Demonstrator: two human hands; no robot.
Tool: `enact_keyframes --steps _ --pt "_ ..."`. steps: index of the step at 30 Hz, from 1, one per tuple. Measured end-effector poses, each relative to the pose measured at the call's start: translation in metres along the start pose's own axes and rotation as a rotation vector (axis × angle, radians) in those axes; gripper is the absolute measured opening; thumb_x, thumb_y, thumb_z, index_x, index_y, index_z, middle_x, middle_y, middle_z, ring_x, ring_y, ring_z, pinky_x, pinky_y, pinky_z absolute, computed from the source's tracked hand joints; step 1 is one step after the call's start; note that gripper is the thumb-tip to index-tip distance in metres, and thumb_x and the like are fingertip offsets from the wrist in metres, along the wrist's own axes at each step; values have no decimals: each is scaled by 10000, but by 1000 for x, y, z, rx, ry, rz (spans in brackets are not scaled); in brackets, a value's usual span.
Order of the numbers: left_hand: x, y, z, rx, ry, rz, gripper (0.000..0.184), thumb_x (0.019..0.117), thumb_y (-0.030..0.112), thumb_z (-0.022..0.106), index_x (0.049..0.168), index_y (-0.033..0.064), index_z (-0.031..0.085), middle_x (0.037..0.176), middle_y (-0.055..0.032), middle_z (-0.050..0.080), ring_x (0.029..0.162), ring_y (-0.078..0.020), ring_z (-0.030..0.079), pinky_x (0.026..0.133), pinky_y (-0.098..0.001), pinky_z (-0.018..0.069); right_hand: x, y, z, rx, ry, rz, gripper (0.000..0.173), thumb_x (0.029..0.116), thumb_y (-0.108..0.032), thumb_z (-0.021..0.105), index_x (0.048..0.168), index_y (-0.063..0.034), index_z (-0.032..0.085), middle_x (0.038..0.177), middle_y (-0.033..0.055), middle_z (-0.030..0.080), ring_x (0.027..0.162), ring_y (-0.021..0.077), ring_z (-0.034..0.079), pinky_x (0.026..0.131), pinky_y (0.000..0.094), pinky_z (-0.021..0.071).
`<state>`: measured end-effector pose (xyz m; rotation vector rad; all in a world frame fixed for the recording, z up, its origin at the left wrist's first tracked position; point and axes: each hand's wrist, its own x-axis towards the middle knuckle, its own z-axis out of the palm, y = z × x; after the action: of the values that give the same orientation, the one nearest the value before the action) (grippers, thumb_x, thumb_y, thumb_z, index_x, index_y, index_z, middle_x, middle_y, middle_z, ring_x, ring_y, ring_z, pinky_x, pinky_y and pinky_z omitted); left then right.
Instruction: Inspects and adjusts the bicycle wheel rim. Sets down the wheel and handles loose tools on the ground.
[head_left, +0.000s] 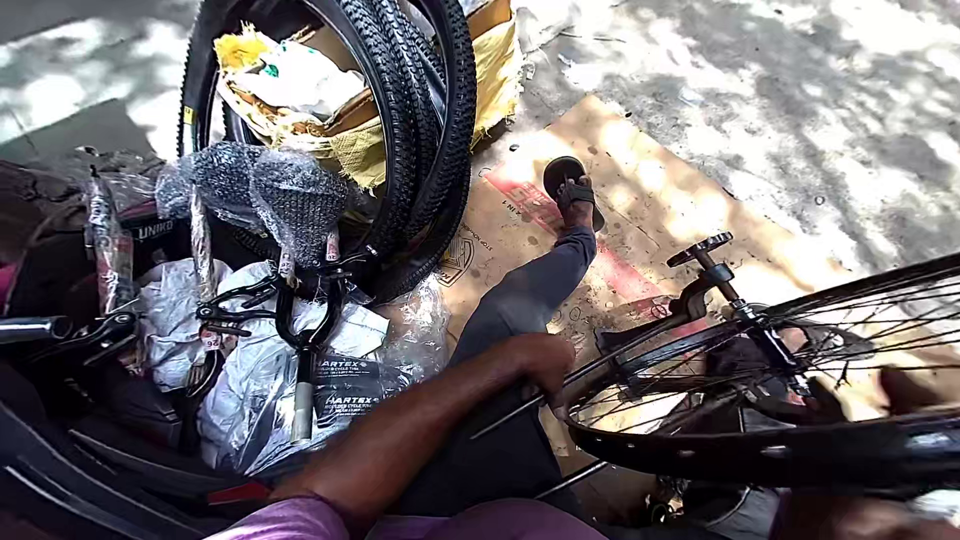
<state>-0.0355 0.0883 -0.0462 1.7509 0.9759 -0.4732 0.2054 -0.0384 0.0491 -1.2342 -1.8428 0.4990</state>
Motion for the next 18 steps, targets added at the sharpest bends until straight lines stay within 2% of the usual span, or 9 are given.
enact_keyframes --steps 1,2,3,4,5,7,10,15,18 --pt "0 0 -1 -3 1 6 343 831 287 863 854 3 672 657 -105 648 520 -200 616 543 -420 553 -23 22 18 -91 -212 -34 414 1081 -448 437 1161 -124 680 1428 8 561 1443 57 370 1215 352 280" --pt "0 0 -1 -1 -2 5 346 828 288 865 862 2 674 663 -111 647 528 -208 617 550 -430 555 -43 44 37 -158 -352 -79 426 1066 -495 452 1159 -168 708 1479 69 546 1503 186 330 1251 466 229" --pt "0 0 -2 10 -6 -3 350 824 303 866 860 13 673 662 -106 644 530 -208 616 550 -431 555 -59 64 51 -208 -469 -87 428 1057 -508 462 1188 -194 722 1467 77 578 1495 251 370 1254 536 228" --pt "-1 1 -3 21 -11 -8 356 823 317 865 848 20 670 655 -101 637 529 -206 607 549 -430 548 -70 76 57 -243 -577 -38 432 1055 -500 478 1229 -193 727 1455 51 604 1476 236 417 1261 553 224" --pt "0 1 -3 32 -16 -7 367 824 335 864 834 25 669 643 -95 632 521 -199 598 541 -422 540 -77 81 58 -251 -619 23 416 1050 -472 517 1216 -163 740 1373 50 665 1402 208 516 1257 544 252" --pt "1 1 -4 33 -23 -6 367 828 338 861 816 23 673 616 -86 615 495 -187 577 516 -404 523 -79 79 55 -210 -605 138 400 1045 -422 546 1192 -110 748 1267 72 716 1282 185 617 1208 492 352" --pt "3 1 -4 41 -43 -1 372 828 331 862 806 13 671 616 -91 619 495 -190 584 517 -402 529 -83 76 51 -137 -518 227 436 1042 -439 529 1145 -75 745 1151 89 739 1131 181 676 1063 467 493" --pt "4 0 -4 21 -45 -6 372 819 339 869 823 19 679 622 -95 627 491 -192 590 513 -408 534 -89 76 56 -140 -462 197 448 1043 -455 523 1026 -81 768 1033 75 756 1028 139 698 1044 436 499" --pt "3 0 -3 27 -42 1 379 826 352 861 821 17 683 636 -101 636 506 -200 597 523 -409 532 -90 75 58 -161 -455 184 455 1052 -461 503 1010 -97 773 1046 59 761 1063 120 694 1083 424 481"
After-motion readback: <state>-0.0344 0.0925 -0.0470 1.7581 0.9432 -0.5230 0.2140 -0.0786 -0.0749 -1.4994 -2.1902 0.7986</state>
